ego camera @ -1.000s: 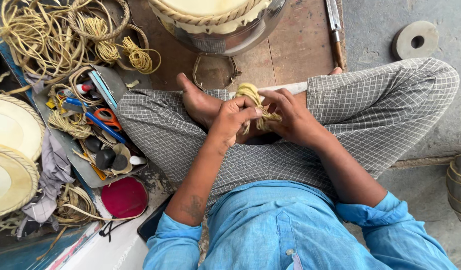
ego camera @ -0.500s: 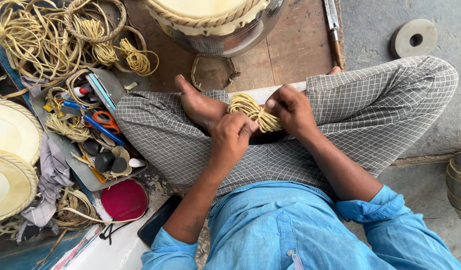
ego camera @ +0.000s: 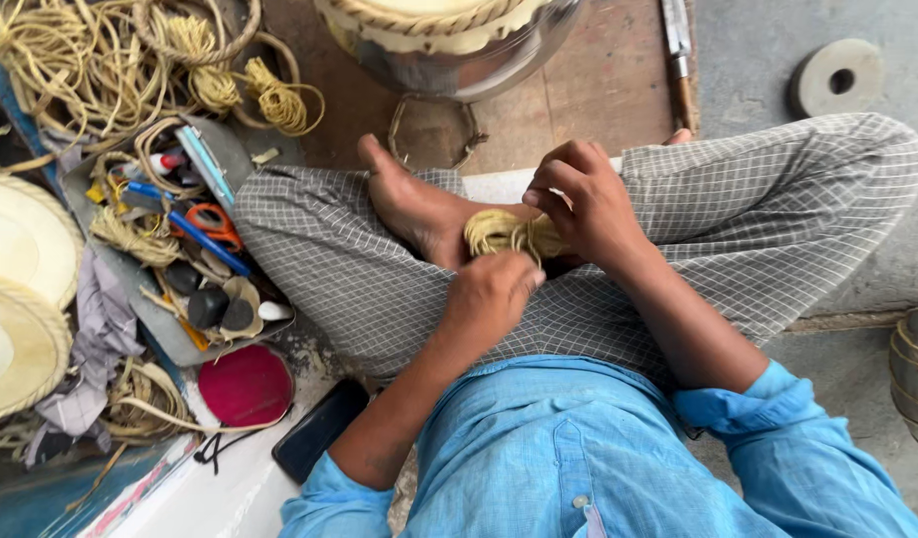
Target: The person strings and tightens the rope around a drum head, then prepares a bundle of thin wooden or fiber strips by hand.
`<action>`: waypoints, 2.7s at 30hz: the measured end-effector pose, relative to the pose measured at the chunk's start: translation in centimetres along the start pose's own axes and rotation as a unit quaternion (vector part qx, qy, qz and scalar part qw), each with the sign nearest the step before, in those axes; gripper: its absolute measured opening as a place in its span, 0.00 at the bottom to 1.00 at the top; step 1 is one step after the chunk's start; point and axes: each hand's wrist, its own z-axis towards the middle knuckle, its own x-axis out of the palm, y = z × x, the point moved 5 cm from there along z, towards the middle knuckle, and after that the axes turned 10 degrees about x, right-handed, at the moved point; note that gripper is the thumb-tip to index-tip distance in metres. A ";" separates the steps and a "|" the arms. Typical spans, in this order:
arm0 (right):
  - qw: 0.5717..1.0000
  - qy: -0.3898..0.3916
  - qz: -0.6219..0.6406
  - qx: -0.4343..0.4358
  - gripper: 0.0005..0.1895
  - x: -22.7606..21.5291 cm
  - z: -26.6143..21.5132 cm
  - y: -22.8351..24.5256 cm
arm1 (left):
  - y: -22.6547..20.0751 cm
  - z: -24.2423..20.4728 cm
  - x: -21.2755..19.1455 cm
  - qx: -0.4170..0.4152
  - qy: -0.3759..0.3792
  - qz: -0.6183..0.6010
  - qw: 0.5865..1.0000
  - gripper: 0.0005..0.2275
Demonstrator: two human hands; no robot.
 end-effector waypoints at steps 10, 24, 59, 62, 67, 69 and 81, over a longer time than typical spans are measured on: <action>0.997 -0.041 0.059 -0.021 0.12 -2.5 -1.9 2.9 | 4.4 0.5 -5.1 -0.165 -0.102 -0.219 0.956 0.09; 0.995 0.082 -0.051 0.016 0.09 -0.4 1.4 0.9 | 13.3 3.5 -26.1 -0.010 -0.288 0.506 0.813 0.11; 0.991 0.064 0.029 0.112 0.07 -1.6 7.4 -4.6 | 17.4 19.4 -23.1 -0.096 -0.207 0.151 0.962 0.19; 0.996 0.033 0.048 0.071 0.06 -2.4 6.8 -3.4 | 16.7 19.4 -24.7 -0.031 -0.294 0.094 0.951 0.16; 0.991 -0.113 -0.031 -0.071 0.07 -4.7 7.0 2.5 | 17.7 15.4 -29.7 -0.017 -0.420 -0.132 0.898 0.18; 0.984 -0.124 -0.068 -0.109 0.10 -5.0 8.9 5.3 | 19.1 12.6 -30.5 -0.033 -0.468 -0.214 0.857 0.20; 0.974 -0.115 -0.119 -0.156 0.24 -6.5 19.5 0.7 | 32.4 1.3 -22.1 -0.073 -0.559 -0.385 0.731 0.32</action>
